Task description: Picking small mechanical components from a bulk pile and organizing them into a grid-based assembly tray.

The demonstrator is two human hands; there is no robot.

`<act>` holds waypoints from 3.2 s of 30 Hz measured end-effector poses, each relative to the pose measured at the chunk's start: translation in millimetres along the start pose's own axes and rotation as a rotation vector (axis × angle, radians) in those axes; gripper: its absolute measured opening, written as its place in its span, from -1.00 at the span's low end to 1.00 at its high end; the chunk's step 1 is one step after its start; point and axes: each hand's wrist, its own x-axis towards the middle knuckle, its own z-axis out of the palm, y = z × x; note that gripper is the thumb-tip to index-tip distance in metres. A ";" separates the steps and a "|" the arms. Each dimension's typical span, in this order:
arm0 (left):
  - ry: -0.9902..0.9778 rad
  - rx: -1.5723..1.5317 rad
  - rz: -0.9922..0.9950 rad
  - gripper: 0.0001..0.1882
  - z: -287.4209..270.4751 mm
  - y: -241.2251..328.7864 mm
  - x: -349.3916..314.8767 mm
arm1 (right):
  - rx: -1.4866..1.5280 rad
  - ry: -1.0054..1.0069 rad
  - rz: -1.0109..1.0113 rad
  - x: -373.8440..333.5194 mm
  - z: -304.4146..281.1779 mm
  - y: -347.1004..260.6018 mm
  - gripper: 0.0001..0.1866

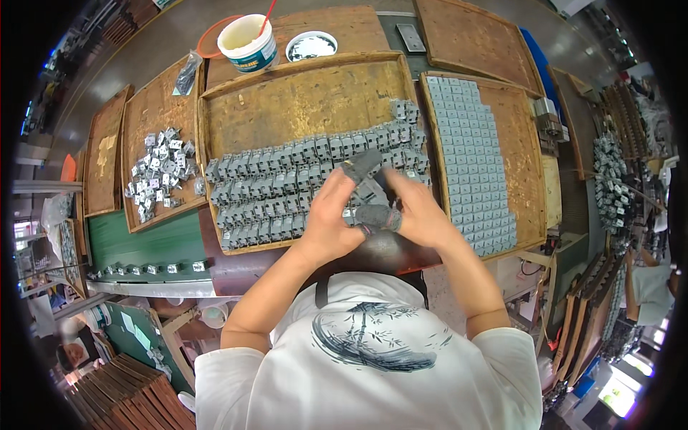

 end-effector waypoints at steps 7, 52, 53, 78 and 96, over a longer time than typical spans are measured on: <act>-0.119 0.201 0.198 -0.31 7.2 -11.1 16.6 | 0.191 0.089 -0.004 1.9 -5.0 18.5 -0.60; 0.200 1.249 -1.340 -0.71 -227.5 -90.4 -203.6 | 0.736 0.602 0.160 9.4 -57.9 116.5 -0.71; 0.179 1.214 -1.388 -0.72 -226.1 -93.2 -210.6 | 0.754 0.527 0.172 11.7 -47.6 101.2 -0.68; 0.265 -0.593 -0.445 -0.62 -59.6 12.2 -99.6 | -0.260 0.117 -0.402 -7.1 67.2 -60.2 -0.71; 0.078 -0.314 -0.346 -0.41 -28.0 -0.7 -61.6 | -0.372 0.364 -0.389 -9.9 56.7 -21.3 -0.74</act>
